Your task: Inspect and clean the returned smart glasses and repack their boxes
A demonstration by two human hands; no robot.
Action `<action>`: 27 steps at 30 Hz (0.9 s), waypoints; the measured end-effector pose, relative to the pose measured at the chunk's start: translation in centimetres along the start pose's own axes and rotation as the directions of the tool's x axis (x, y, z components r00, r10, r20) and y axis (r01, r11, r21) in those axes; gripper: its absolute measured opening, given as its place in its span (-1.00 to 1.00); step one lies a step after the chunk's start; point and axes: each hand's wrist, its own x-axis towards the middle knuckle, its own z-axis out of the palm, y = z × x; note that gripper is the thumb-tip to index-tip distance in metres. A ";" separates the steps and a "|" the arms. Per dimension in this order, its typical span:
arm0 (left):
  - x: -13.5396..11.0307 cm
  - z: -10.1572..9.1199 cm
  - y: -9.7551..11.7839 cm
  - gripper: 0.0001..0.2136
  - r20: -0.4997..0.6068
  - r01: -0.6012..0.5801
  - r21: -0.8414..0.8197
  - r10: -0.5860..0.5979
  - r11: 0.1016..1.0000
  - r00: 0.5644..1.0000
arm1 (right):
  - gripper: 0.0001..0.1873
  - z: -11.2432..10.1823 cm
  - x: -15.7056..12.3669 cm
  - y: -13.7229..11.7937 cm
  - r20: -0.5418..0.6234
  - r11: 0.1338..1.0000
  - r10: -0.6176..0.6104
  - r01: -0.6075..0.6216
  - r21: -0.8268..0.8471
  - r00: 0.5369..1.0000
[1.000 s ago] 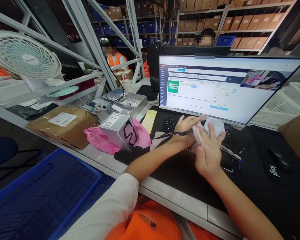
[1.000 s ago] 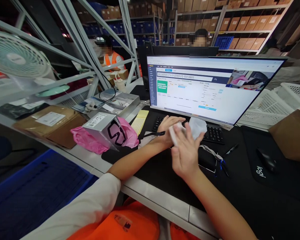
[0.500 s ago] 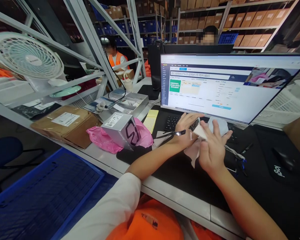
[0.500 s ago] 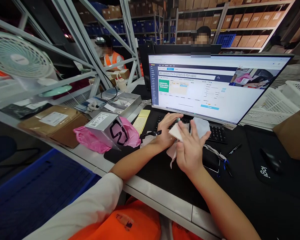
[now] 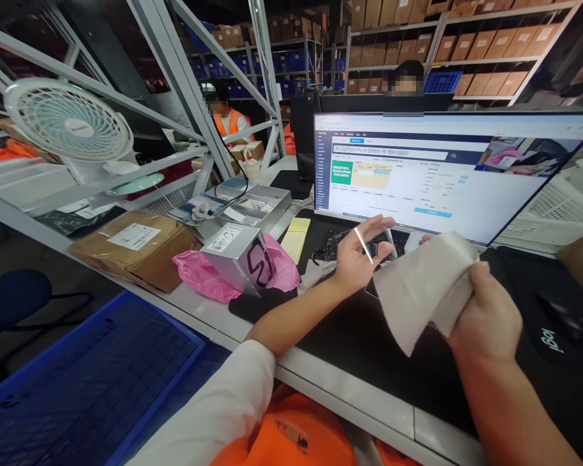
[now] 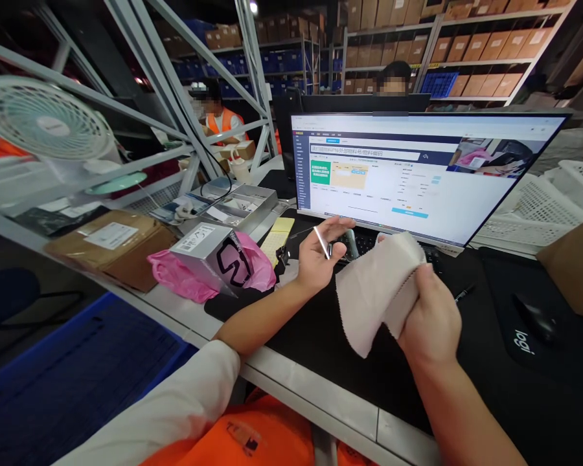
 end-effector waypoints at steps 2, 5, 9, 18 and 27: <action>0.0 -0.1 0.2 -0.52 0.027 -0.017 -0.016 0.018 1.000 0.999 | -0.39 -0.2 0.6 -0.5 -0.030 0.983 0.103 -0.097 0.155 0.994; 0.1 -0.2 0.2 -0.53 0.096 -0.105 -0.058 0.110 0.993 0.989 | -0.49 -0.7 1.5 -0.3 -0.111 0.967 0.098 -0.068 0.246 0.989; 0.0 -0.2 -0.1 -0.51 0.166 -0.200 -0.086 0.212 0.976 0.963 | -0.75 -1.7 2.7 0.8 -0.279 0.970 0.067 0.004 0.245 0.958; -0.9 -0.2 -0.7 -0.46 0.137 -0.113 -0.155 0.135 0.981 0.981 | -0.77 -2.5 4.6 1.6 -0.297 0.957 -0.030 0.113 0.268 0.954; -1.1 0.3 0.3 -0.40 0.054 0.012 -0.240 0.001 0.971 0.999 | -0.71 -2.8 4.1 2.0 -0.321 0.953 -0.240 0.285 0.101 0.916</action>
